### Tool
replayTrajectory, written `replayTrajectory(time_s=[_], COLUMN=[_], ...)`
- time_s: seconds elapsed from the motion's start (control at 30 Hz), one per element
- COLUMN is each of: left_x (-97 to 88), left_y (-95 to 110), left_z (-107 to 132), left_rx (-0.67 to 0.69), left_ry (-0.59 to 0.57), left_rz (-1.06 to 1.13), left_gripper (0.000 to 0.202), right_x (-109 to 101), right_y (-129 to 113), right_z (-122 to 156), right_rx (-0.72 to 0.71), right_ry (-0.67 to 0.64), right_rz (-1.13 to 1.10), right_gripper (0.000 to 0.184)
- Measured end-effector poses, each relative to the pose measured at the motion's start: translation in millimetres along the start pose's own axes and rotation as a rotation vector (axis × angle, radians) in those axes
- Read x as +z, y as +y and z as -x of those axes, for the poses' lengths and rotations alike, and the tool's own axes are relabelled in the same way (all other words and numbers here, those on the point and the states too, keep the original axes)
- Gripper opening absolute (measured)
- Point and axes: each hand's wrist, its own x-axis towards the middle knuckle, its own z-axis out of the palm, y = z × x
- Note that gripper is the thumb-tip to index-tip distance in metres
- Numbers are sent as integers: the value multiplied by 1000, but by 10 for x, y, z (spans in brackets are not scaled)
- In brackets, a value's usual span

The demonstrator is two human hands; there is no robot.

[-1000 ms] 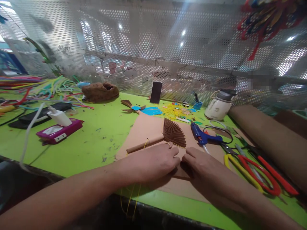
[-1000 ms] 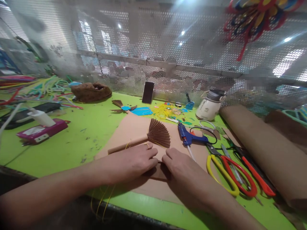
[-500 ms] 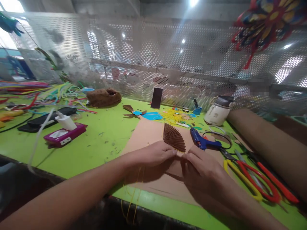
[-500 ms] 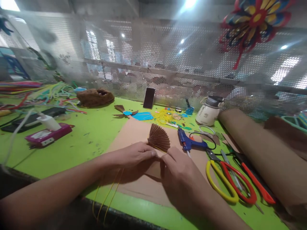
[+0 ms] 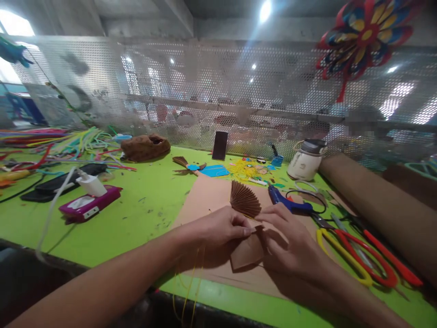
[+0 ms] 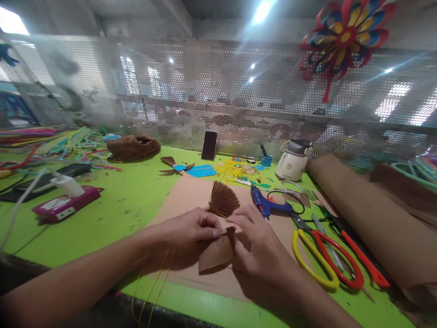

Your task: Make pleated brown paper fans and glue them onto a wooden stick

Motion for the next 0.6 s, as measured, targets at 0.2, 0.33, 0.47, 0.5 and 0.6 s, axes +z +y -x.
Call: replayTrajectory(time_s=[0.2,0.33,0.47,0.5,0.6], left_x=[-5,43,92,97,97], left_y=[148,281,375,387,395], left_z=[92,197,254,254,239], left_rx=[68,124,192,204,209], left_ry=[-6,60,135,137,134], left_rz=[-134,-336,-506,-533,-567], left_gripper=[27,26,29,29,27], right_x=[-38,71,142,140,119], right_y=[-43,-85,-93,-83,-57], right_z=[-51,-24,11,11,3], right_rx=[340,592,778,789,789], right_ry=[-168,-147,27,3,-42], right_rz=[-308,-657,-1071,-1101,-1084], right_gripper=[15,11,8,11,16])
